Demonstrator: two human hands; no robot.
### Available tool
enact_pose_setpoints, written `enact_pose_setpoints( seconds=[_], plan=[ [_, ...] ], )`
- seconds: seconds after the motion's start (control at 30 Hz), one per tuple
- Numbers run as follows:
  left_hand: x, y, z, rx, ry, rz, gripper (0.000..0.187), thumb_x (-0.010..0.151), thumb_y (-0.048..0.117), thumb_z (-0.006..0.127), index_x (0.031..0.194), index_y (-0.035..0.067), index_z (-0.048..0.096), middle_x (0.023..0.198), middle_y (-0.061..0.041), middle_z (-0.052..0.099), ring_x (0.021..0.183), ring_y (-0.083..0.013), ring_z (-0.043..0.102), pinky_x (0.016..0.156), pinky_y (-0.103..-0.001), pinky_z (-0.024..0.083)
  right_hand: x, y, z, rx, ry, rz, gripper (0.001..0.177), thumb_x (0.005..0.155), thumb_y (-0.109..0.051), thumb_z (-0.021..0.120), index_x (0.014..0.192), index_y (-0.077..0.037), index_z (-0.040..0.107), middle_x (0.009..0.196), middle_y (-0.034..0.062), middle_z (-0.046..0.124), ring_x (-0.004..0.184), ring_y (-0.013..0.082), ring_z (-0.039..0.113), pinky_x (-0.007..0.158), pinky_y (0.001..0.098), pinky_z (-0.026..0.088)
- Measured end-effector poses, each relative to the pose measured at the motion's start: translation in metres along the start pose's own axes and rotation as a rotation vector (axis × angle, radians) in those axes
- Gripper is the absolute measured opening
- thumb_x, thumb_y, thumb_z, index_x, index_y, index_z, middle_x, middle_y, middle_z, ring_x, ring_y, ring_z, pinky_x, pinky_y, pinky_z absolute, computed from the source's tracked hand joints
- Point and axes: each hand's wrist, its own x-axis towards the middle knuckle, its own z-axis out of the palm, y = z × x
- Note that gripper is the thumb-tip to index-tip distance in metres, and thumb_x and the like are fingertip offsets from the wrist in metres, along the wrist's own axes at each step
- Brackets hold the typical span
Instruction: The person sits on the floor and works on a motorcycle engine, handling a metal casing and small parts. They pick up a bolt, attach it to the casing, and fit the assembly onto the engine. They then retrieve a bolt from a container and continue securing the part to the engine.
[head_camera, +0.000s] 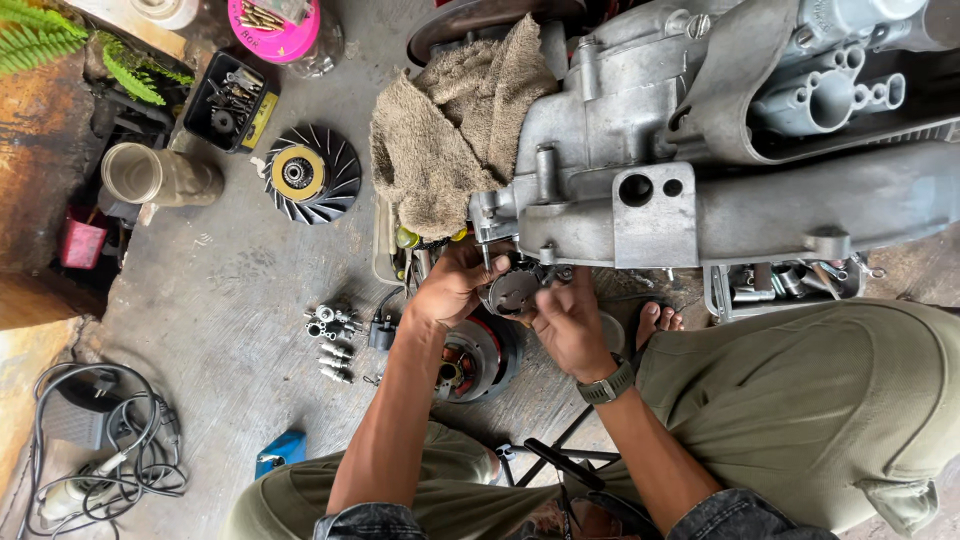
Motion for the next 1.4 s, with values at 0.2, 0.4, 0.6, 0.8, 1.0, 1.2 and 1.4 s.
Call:
enact_pose_setpoints(
  seconds=[0.2, 0.4, 0.6, 0.8, 1.0, 1.2, 1.4],
  plan=[
    [-0.009, 0.022, 0.001, 0.326, 0.039, 0.000, 0.030, 0.089, 0.012, 0.080, 0.112, -0.006, 0.074, 0.085, -0.009, 0.069, 0.076, -0.0124, 0.060, 0.068, -0.024, 0.053, 0.000, 0.017, -0.025, 0.165, 0.101, 0.025, 0.049, 0.104, -0.013, 0.046, 0.150, -0.021, 0.033, 0.131, 0.0232, 0.064, 0.108, 0.0417, 0.070, 0.087, 0.0547, 0.065],
    [-0.011, 0.032, 0.003, 0.470, 0.013, -0.032, 0.032, 0.089, 0.018, 0.080, 0.113, -0.001, 0.076, 0.082, -0.007, 0.066, 0.071, -0.0094, 0.055, 0.064, -0.020, 0.045, 0.002, -0.013, 0.013, 0.120, 0.146, 0.047, 0.046, 0.104, -0.015, 0.047, 0.149, -0.020, 0.036, 0.131, 0.0236, 0.065, 0.110, 0.0406, 0.070, 0.089, 0.0567, 0.063],
    [-0.008, 0.047, 0.007, 0.687, -0.159, 0.001, 0.031, 0.095, 0.025, 0.074, 0.110, -0.001, 0.076, 0.088, -0.015, 0.073, 0.079, -0.0183, 0.061, 0.076, -0.033, 0.052, 0.005, -0.021, 0.021, 0.047, 0.206, 0.064, 0.036, 0.105, -0.016, 0.048, 0.140, -0.017, 0.041, 0.121, 0.0212, 0.070, 0.103, 0.0387, 0.074, 0.079, 0.0494, 0.067],
    [-0.012, 0.034, 0.019, 0.365, -0.039, 0.005, 0.018, 0.093, 0.017, 0.076, 0.091, -0.002, 0.075, 0.064, -0.002, 0.053, 0.057, -0.0057, 0.042, 0.052, -0.018, 0.031, 0.008, -0.045, 0.053, 0.046, 0.271, 0.119, 0.027, 0.106, -0.019, 0.047, 0.133, -0.019, 0.046, 0.115, 0.0191, 0.073, 0.097, 0.0381, 0.076, 0.072, 0.0469, 0.069],
    [0.013, -0.013, -0.028, 0.092, -0.090, 0.000, 0.024, 0.094, 0.005, 0.073, 0.112, -0.009, 0.071, 0.087, -0.013, 0.072, 0.076, -0.0155, 0.068, 0.072, -0.030, 0.059, 0.012, -0.056, 0.072, 0.020, 0.337, 0.145, 0.029, 0.106, -0.021, 0.050, 0.135, -0.017, 0.047, 0.112, 0.0153, 0.073, 0.095, 0.0381, 0.076, 0.072, 0.0494, 0.069],
    [0.002, -0.004, -0.013, 0.043, -0.100, 0.029, 0.026, 0.092, 0.005, 0.074, 0.114, -0.010, 0.071, 0.089, -0.014, 0.073, 0.076, -0.0160, 0.069, 0.073, -0.031, 0.059, 0.012, -0.059, 0.075, 0.016, 0.358, 0.158, 0.032, 0.106, -0.021, 0.049, 0.138, -0.016, 0.046, 0.111, 0.0140, 0.073, 0.094, 0.0371, 0.076, 0.072, 0.0487, 0.069],
    [-0.011, 0.011, 0.003, -0.046, 0.023, -0.081, 0.026, 0.087, 0.004, 0.078, 0.106, -0.011, 0.068, 0.077, -0.011, 0.069, 0.063, -0.0160, 0.067, 0.065, -0.033, 0.061, 0.012, -0.057, 0.075, 0.104, 0.369, 0.166, 0.027, 0.107, -0.023, 0.050, 0.132, -0.016, 0.045, 0.116, 0.0185, 0.072, 0.100, 0.0398, 0.074, 0.076, 0.0537, 0.068]
  ],
)
